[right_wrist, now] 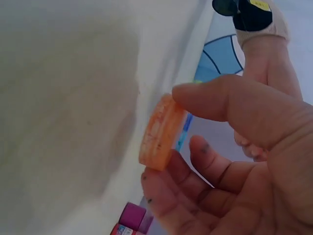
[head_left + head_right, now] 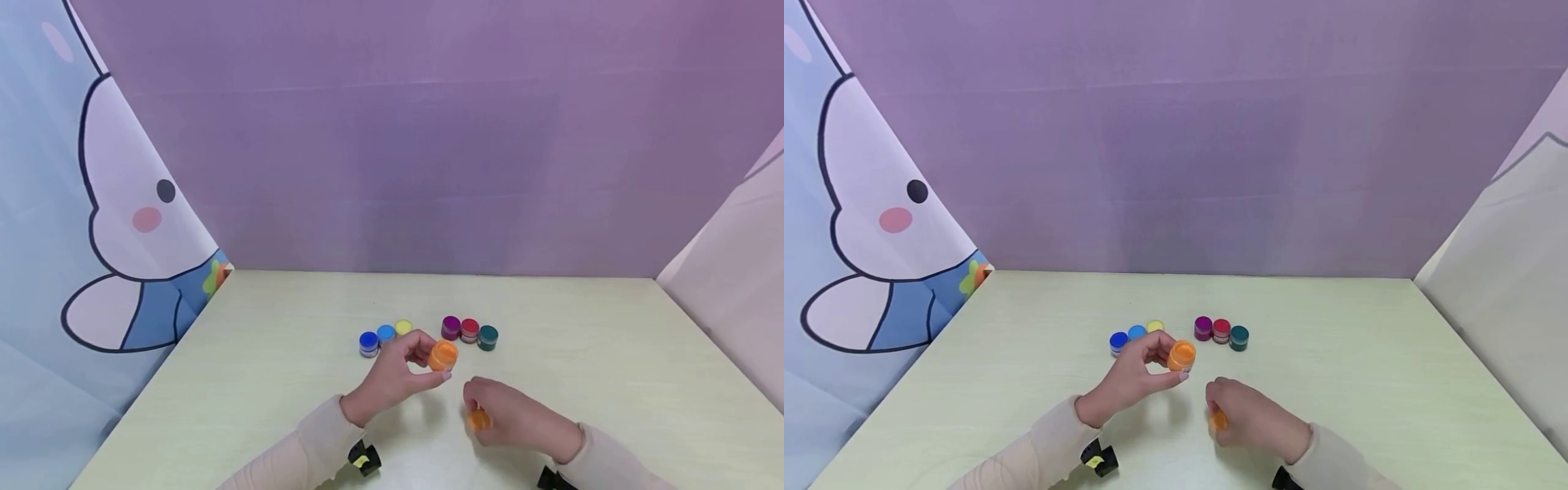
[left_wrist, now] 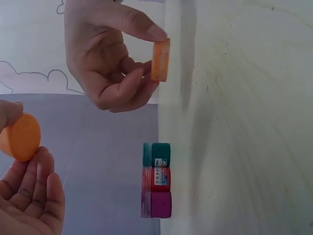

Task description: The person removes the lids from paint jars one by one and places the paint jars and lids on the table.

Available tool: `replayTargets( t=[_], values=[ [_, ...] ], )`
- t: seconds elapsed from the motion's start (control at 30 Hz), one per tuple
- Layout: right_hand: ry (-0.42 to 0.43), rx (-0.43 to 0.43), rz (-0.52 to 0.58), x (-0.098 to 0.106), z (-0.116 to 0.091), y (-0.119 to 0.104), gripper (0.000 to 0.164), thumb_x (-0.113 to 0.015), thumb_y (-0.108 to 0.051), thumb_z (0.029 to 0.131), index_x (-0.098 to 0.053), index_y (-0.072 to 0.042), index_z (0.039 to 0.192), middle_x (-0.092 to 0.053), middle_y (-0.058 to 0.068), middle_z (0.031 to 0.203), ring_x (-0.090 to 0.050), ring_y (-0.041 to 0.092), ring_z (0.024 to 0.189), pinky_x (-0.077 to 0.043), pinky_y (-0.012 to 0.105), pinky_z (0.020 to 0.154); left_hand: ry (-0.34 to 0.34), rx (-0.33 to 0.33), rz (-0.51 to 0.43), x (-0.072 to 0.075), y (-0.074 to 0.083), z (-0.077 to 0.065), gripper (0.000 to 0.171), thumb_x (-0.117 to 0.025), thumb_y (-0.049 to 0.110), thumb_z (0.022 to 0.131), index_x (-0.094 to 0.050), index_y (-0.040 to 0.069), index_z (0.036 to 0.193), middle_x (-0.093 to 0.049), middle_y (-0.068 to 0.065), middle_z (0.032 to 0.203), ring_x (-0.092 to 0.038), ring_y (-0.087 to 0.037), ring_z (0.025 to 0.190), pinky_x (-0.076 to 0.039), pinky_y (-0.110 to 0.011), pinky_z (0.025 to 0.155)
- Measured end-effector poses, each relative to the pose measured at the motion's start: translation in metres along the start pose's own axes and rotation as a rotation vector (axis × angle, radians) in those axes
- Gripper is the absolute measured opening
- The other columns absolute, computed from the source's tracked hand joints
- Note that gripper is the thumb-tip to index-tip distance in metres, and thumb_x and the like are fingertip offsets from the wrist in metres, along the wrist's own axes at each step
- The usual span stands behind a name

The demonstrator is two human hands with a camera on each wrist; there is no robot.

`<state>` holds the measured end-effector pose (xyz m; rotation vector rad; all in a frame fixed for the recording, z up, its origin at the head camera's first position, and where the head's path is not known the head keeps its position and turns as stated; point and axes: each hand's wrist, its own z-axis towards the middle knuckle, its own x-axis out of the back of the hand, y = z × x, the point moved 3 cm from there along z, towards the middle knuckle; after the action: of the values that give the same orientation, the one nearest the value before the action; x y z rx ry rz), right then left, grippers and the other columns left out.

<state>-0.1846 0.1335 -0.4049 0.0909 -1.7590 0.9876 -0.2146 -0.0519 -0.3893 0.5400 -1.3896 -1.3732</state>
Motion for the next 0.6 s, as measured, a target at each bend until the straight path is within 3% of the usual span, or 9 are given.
replayTargets(
  t=[0.37,0.6],
  values=[
    [-0.064,-0.107,-0.070,-0.015,-0.001,0.001,0.029,-0.079,-0.015,0.073,-0.052,-0.017,0.084,-0.044,-0.008,0.071,-0.043,0.005,0.064,-0.038,0.020,0.057,-0.001,0.027,-0.018,-0.004,-0.004,-0.001,0.029,-0.078,0.021,0.078,-0.062,0.012,0.101,-0.064,0.004,0.094,-0.058,-0.010,0.082,-0.052,-0.036,0.081],
    [0.008,-0.088,-0.039,0.008,0.001,-0.002,0.032,-0.078,-0.025,0.075,-0.053,-0.013,0.090,-0.053,-0.004,0.079,-0.048,0.012,0.070,-0.042,0.026,0.061,0.003,0.033,-0.011,-0.005,-0.008,0.001,0.029,-0.077,0.018,0.078,-0.062,0.013,0.102,-0.064,0.005,0.096,-0.058,-0.013,0.083,-0.051,-0.034,0.081]
  ],
)
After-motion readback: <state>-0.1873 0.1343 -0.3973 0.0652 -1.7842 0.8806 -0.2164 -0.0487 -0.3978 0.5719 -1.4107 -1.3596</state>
